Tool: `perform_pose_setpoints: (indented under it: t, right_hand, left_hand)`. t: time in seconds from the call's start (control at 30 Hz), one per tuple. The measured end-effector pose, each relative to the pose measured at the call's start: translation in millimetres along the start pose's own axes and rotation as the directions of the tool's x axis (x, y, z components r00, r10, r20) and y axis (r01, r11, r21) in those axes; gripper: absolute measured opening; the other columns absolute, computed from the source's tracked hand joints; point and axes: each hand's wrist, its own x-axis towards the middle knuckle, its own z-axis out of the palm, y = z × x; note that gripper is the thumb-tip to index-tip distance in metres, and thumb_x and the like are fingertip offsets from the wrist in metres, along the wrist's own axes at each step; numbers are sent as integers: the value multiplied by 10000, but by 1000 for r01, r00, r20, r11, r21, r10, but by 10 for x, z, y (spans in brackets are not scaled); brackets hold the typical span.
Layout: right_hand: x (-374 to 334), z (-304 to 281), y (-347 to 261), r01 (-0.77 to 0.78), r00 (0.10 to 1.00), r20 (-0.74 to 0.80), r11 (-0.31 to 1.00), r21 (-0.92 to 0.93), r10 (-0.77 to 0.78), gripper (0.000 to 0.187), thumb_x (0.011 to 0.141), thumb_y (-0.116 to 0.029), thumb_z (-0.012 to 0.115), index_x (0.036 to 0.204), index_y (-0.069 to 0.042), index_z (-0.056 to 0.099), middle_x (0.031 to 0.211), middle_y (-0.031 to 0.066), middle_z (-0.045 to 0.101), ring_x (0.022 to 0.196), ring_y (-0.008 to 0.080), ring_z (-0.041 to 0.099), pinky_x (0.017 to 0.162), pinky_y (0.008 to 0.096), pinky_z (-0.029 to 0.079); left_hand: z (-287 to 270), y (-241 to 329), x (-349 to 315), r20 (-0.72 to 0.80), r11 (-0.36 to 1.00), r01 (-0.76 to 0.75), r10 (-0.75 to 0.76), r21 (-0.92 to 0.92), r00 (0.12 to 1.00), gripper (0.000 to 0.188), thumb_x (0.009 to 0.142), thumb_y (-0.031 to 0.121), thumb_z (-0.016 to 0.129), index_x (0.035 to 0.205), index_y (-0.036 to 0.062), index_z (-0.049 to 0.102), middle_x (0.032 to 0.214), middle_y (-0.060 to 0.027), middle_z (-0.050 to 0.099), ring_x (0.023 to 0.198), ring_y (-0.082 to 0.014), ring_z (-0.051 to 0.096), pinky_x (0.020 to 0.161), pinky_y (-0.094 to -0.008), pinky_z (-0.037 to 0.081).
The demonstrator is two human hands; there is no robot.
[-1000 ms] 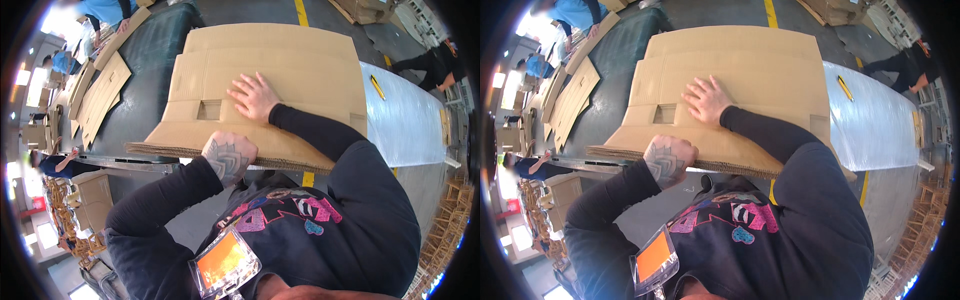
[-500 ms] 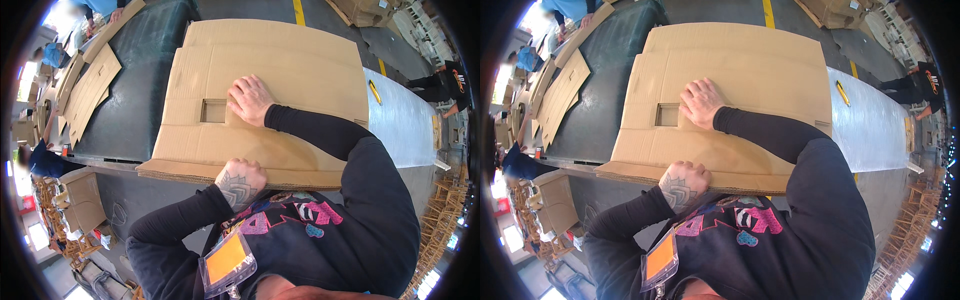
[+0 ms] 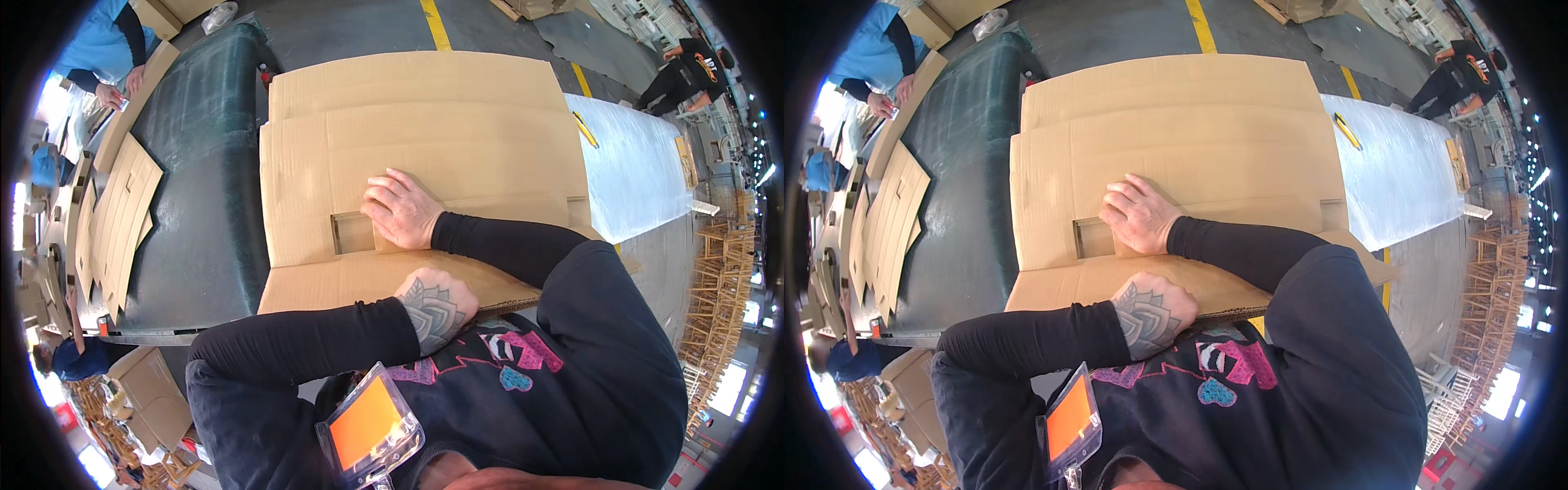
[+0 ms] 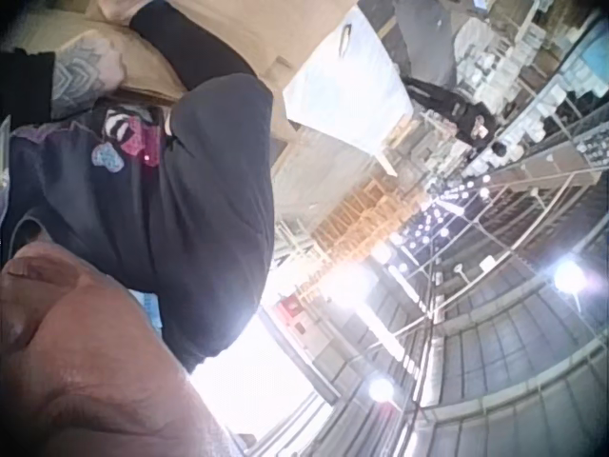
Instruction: The person folds flat cardboard pieces along pre-cut creases on a workbench, aligning edges and pressing folds to form box-like shapes. The person handles the cardboard by hand without visible tools, stacking completed pieces on the table.
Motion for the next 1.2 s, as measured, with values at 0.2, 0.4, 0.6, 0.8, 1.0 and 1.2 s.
perform_pose_setpoints:
  t: [0.2, 0.4, 0.6, 0.8, 1.0, 1.2]
  right_hand:
    - [-28, -127, 315, -119, 991, -27, 949, 292, 133, 197, 890, -178, 656, 1072, -104, 654, 1142, 113, 609, 1132, 315, 576, 1056, 476, 441]
    - [-394, -443, 599, 141, 990, 8, 975, 172, -144, 211, 911, -164, 667, 1104, -81, 665, 1187, 116, 619, 1218, 313, 577, 1043, 418, 493]
    - [-546, -310, 829, 240, 959, 77, 925, 296, -273, 294, 903, -164, 687, 1190, -108, 664, 1339, 93, 564, 1315, 290, 518, 1070, 406, 490]
    - [-494, -319, 1047, 312, 929, 119, 915, 255, -350, 267, 956, -129, 554, 1210, -104, 632, 1362, 79, 591, 1254, 249, 598, 915, 356, 590]
    - [-545, -261, 1039, 325, 937, 31, 899, 294, -348, 208, 900, -81, 638, 1106, -55, 636, 1241, 61, 647, 1276, 223, 595, 888, 349, 602]
    - [-546, -281, 1059, 285, 953, -9, 883, 372, -304, 192, 898, -77, 667, 1087, -56, 639, 1204, 55, 657, 1263, 221, 605, 883, 342, 605]
  left_hand:
    - [90, 186, -39, 65, 991, 100, -105, 84, 992, 201, 676, 149, 685, 830, 23, 659, 811, -160, 691, 701, -322, 711, 590, -423, 560]
    - [721, 263, 107, -87, 930, 215, -198, 299, 976, 211, 684, 179, 676, 804, 17, 616, 809, -151, 633, 712, -280, 685, 580, -413, 548]
    - [413, -125, 247, 132, 995, 65, -55, -76, 990, 445, 849, 424, 692, 980, -2, 689, 938, -208, 702, 814, -371, 703, 703, -467, 563]
    - [-546, -1922, 1084, -501, 890, 455, -383, 23, 776, 400, 992, 355, 586, 1171, 6, 666, 1238, -219, 651, 1152, -390, 615, 988, -460, 486]
    - [-561, -2816, 1592, -228, 724, 675, -640, 143, 734, 696, 924, 630, 561, 1165, -13, 675, 1159, -236, 662, 1110, -381, 637, 960, -465, 494]
    - [-822, -2961, 1769, 59, 737, 676, -675, 16, 735, 938, 787, 780, 622, 1230, -46, 638, 1238, -256, 652, 1203, -361, 614, 1006, -440, 476]
